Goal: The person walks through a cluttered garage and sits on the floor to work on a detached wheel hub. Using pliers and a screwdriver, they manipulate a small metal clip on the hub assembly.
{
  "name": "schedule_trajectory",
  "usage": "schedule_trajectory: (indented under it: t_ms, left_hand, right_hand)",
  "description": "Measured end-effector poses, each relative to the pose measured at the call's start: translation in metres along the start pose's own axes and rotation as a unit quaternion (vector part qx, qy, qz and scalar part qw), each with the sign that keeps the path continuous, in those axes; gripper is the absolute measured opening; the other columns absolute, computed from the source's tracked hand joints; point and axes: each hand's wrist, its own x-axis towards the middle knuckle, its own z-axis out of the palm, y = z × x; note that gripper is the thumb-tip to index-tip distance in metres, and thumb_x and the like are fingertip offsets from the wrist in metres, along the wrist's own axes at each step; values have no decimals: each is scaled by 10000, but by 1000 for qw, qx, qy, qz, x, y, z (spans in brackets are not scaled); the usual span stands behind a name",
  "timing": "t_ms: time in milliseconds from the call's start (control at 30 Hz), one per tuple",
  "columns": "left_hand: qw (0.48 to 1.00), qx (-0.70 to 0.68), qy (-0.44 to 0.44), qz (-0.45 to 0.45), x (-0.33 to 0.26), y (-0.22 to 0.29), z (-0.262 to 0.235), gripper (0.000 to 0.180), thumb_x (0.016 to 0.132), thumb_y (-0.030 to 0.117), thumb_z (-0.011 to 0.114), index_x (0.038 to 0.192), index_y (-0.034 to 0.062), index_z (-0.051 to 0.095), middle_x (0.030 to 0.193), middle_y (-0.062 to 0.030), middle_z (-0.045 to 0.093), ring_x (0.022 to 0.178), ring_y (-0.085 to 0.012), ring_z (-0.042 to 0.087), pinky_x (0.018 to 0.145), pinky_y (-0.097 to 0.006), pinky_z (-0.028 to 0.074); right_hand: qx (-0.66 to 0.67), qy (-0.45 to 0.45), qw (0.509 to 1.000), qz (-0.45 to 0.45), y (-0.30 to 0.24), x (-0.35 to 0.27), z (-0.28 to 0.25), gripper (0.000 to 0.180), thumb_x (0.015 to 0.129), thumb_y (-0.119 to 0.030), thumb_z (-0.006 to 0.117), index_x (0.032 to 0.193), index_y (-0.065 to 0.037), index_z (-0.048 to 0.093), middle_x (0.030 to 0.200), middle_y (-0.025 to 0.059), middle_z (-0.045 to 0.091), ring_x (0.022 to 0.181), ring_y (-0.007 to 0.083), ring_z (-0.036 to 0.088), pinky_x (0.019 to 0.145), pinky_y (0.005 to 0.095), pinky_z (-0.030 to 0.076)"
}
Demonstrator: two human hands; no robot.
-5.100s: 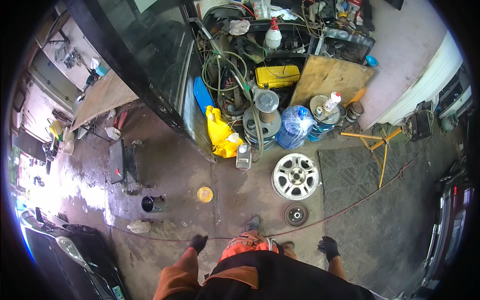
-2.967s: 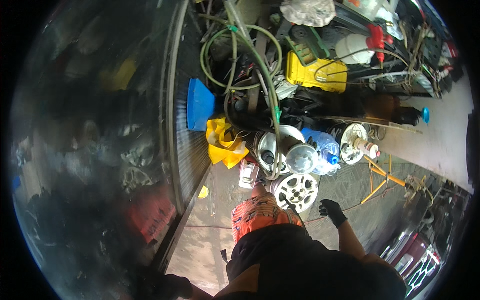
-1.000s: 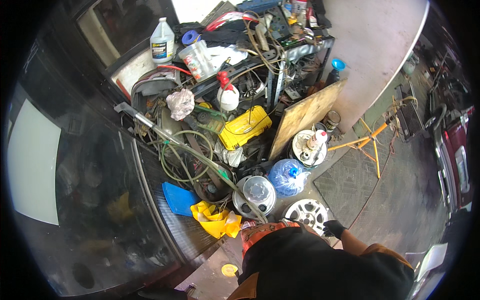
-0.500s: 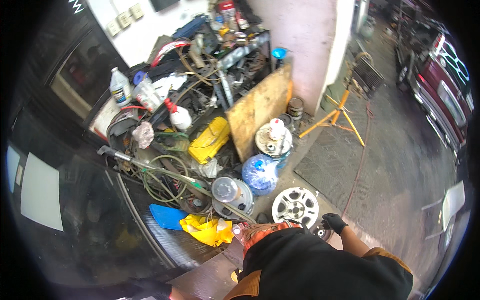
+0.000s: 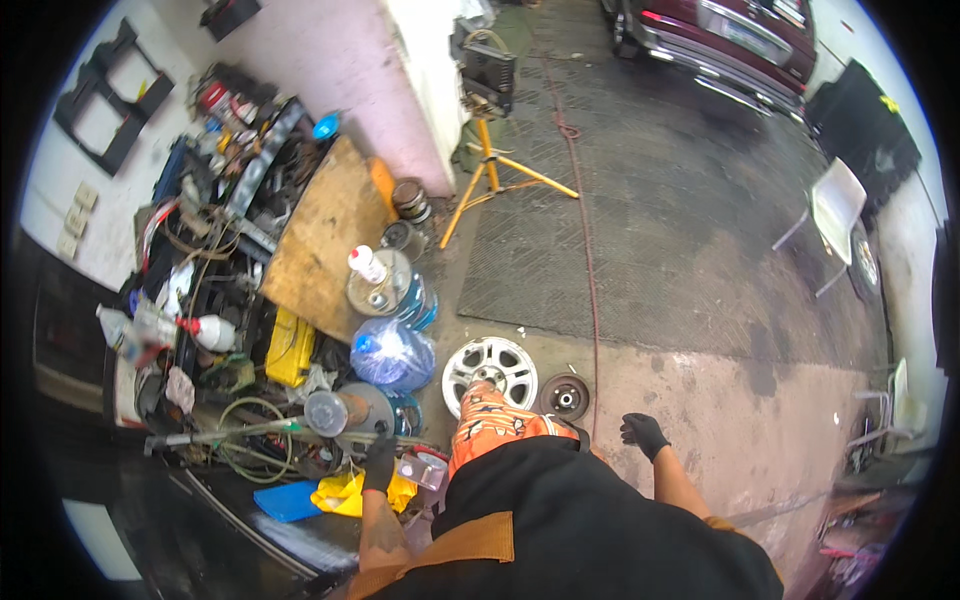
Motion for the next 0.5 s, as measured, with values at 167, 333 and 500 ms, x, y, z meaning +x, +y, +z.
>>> schedule_trajectory:
  t_ms: [167,333,500]
  left_hand:
    - [945,169,-266,86,52,12,38,383,980,293,459,1218,31,604,1134,-210,656,1101,-348,603,944,-397,456]
    - [843,383,-285,248,118,91,103,309,947,182,455,1206,92,598,1026,-191,676,970,-360,652,826,-459,503]
    - [828,366,-413,94,210,166,192,349,947,232,462,1266,166,586,1007,-216,673,945,-387,654,825,-459,513]
  right_hand:
    - [110,41,992,40,16,-21,-5,329,920,-240,592,1156,-10,600,927,157,674,698,247,651,634,363,561]
    - [225,67,970,53,50,5,-43,283,911,-187,579,1130,-9,598,920,157,662,742,258,655,659,393,573]
    - [165,102,979,59,-44,33,-53,273,919,-191,578,1111,2,607,914,146,665,747,262,664,680,393,574]
